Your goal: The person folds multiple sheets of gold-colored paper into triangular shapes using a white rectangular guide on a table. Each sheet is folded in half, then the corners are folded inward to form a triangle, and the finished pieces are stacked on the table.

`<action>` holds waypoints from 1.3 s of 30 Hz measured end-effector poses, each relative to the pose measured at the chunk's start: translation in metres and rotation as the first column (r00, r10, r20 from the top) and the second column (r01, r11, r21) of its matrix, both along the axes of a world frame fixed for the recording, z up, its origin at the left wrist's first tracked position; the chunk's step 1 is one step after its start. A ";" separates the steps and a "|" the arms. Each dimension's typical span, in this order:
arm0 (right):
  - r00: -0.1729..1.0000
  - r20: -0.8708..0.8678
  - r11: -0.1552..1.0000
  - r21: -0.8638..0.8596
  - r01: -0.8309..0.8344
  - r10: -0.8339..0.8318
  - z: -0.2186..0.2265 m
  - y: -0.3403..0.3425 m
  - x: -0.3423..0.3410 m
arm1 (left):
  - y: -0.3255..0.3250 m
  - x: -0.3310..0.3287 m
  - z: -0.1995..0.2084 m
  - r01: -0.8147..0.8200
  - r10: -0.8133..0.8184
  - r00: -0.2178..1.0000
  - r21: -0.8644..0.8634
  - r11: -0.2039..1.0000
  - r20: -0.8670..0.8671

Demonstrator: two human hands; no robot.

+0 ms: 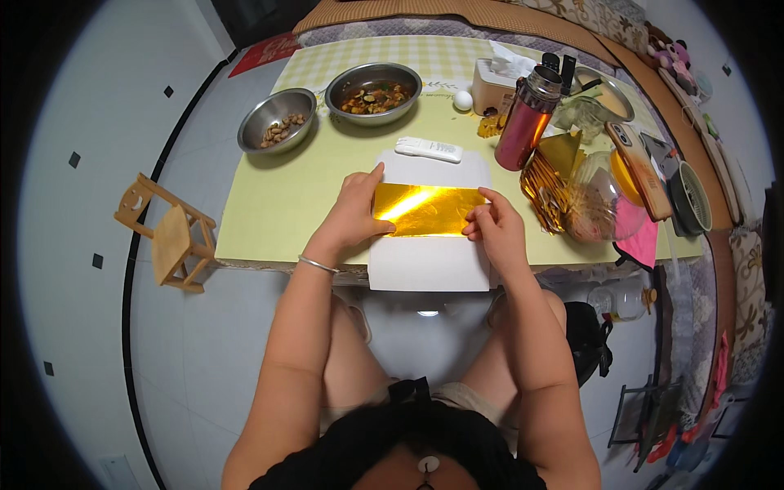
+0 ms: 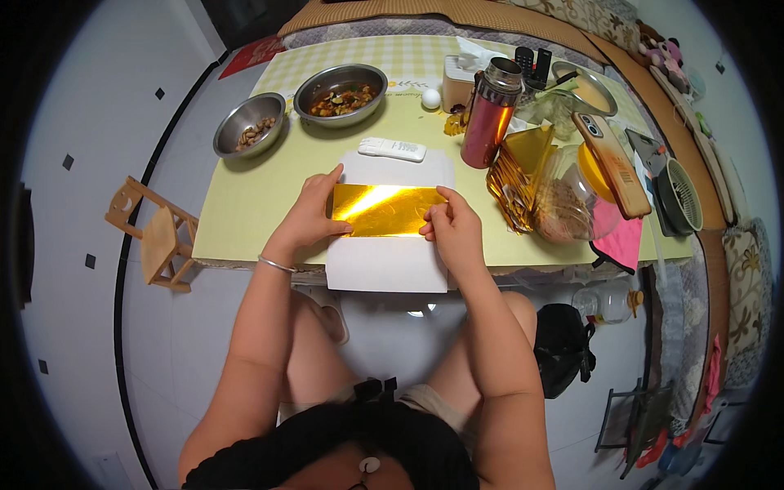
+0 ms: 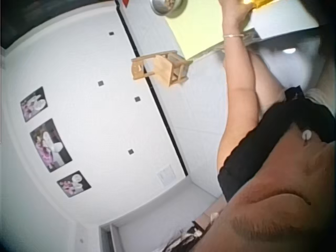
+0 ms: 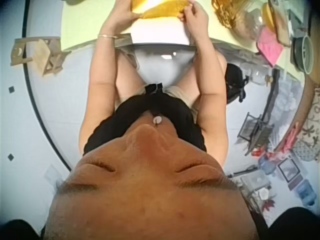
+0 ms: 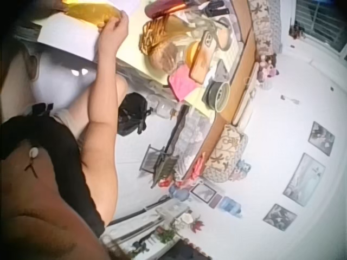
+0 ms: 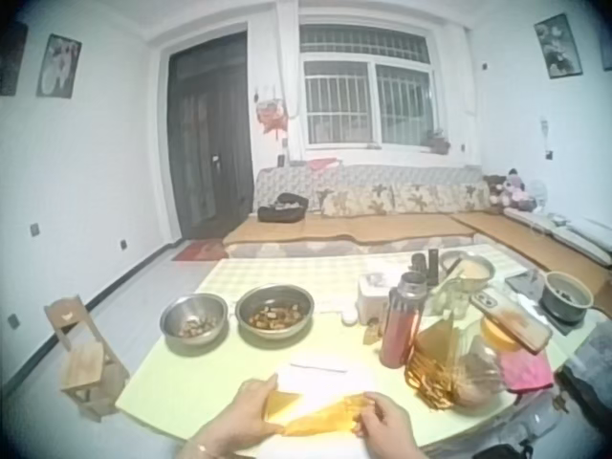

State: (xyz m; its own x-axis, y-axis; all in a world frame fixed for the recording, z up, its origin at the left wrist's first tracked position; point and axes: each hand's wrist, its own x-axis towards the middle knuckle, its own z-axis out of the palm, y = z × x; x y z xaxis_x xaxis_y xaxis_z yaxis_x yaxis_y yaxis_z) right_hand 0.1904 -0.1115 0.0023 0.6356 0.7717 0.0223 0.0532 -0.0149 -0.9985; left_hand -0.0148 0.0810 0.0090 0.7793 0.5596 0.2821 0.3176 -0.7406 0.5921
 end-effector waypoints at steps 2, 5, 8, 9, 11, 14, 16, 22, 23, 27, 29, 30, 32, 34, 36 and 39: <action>0.996 -0.094 0.999 -0.051 -0.005 0.001 -0.003 0.004 0.006 | 0.002 0.002 -0.001 -0.067 0.067 0.998 -0.109 0.992 -0.002; 0.970 -0.240 0.999 -0.012 0.043 -0.044 0.002 0.005 0.006 | 0.003 0.004 -0.003 -0.187 0.196 0.981 -0.237 0.953 0.011; 0.951 -0.309 0.997 0.056 0.048 -0.028 -0.001 0.003 0.008 | -0.007 0.000 -0.007 -0.190 0.278 0.949 -0.437 0.879 0.146; 0.944 -0.331 0.998 0.059 0.035 -0.013 -0.001 0.003 0.011 | -0.013 -0.001 -0.005 -0.158 0.296 0.939 -0.545 0.823 0.174; 0.927 -0.374 0.998 0.066 0.009 0.016 -0.002 0.001 0.016 | -0.026 -0.004 0.002 -0.076 0.340 0.914 -0.733 0.676 0.219; 0.934 -0.357 0.997 0.073 0.005 0.021 0.000 -0.002 0.015 | -0.034 -0.008 0.005 0.049 0.365 0.878 -0.816 0.576 0.311; 0.934 -0.357 1.000 0.029 0.012 -0.001 0.006 -0.006 0.013 | -0.033 -0.013 0.003 0.029 0.348 0.892 -0.804 0.594 0.289; 0.969 -0.249 0.996 -0.087 -0.014 -0.009 0.008 -0.022 0.011 | -0.029 -0.020 -0.008 -0.035 0.287 0.933 -0.739 0.673 0.218; 0.973 -0.229 0.993 -0.113 -0.038 0.012 0.008 -0.024 0.012 | -0.029 -0.021 -0.009 -0.052 0.287 0.936 -0.726 0.686 0.205; 0.976 -0.216 0.986 -0.150 -0.074 0.041 0.010 -0.028 0.016 | -0.025 -0.023 -0.015 -0.090 0.269 0.949 -0.678 0.730 0.164; 0.984 -0.163 0.971 -0.210 -0.110 0.076 0.008 -0.031 0.022 | -0.023 -0.027 -0.018 -0.100 0.248 0.956 -0.626 0.773 0.154; 0.990 -0.122 0.969 -0.225 -0.102 0.075 0.009 -0.032 0.020 | -0.024 -0.028 -0.018 -0.121 0.243 0.960 -0.582 0.804 0.136; 0.996 -0.040 0.964 -0.252 -0.085 0.077 0.011 -0.033 0.016 | -0.026 -0.029 -0.017 -0.160 0.237 0.966 -0.486 0.859 0.100; 0.994 0.057 0.961 -0.266 -0.077 0.095 0.001 -0.034 0.018 | -0.027 -0.030 -0.017 -0.135 0.192 0.975 -0.392 0.910 0.111; 0.979 0.177 0.949 -0.311 -0.047 0.106 -0.003 -0.036 0.019 | -0.029 -0.031 -0.016 -0.123 0.169 0.979 -0.334 0.935 0.114; 0.932 0.344 0.924 -0.382 0.026 0.116 -0.005 -0.037 0.017 | -0.033 -0.031 -0.010 -0.137 0.167 0.983 -0.291 0.947 0.082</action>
